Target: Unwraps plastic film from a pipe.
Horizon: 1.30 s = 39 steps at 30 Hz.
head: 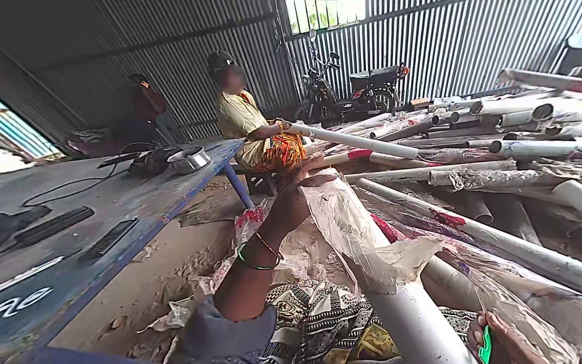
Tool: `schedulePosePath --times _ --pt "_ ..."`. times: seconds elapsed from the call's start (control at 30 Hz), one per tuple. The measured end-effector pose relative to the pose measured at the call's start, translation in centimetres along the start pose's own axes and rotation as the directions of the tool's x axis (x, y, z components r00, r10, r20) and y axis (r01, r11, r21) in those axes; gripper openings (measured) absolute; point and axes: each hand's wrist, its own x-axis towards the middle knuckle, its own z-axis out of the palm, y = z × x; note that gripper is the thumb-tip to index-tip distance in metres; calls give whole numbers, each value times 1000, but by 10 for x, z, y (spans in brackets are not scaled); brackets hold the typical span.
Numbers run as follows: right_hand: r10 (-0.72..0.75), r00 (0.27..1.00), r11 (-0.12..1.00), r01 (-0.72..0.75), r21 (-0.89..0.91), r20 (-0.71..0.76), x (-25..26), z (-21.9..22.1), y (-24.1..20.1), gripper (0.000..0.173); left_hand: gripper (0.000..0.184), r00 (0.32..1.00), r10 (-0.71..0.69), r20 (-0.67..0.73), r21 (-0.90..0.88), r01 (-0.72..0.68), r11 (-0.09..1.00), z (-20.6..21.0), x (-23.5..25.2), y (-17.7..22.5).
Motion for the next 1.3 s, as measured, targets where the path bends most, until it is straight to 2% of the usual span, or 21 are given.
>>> schedulePosePath --times 0.07,0.13,0.2,0.37,0.47,0.57,0.67,0.9,1.0,1.2,1.3 --pt "-7 1000 1000 7 -12 5 -1 -1 1 40 18 996 42 73 -106 -34 994 -1 15 0" --pt "-7 1000 1000 7 -15 11 -1 -1 1 42 13 990 116 85 -162 -102 982 3 27 -1" --pt "-2 1000 1000 2 -19 21 0 -1 1 42 16 990 127 67 -98 -120 988 10 37 9" --pt "-46 996 997 51 -57 83 2 -2 1 42 12 989 -2 146 153 -21 988 21 64 46" --pt "-50 995 994 57 -90 83 3 0 -2 41 16 984 5 176 240 -47 970 26 75 55" --pt "-36 996 994 45 -104 88 4 0 -4 41 16 990 42 136 281 -79 957 31 78 63" --pt "-32 993 991 46 -123 113 7 -2 -4 40 16 995 15 94 262 -40 964 34 80 64" --pt "-12 994 992 24 -122 105 12 -3 -6 42 22 991 -126 42 92 122 988 43 83 60" --pt "-5 996 992 17 -125 93 14 -2 -6 43 20 979 -184 88 51 180 982 41 84 60" --pt "48 998 997 -46 -56 31 14 -2 -2 44 22 963 -168 212 66 157 985 32 83 53" --pt "42 999 999 -43 -31 -23 13 -5 -3 44 29 955 -151 254 88 133 987 18 79 56"
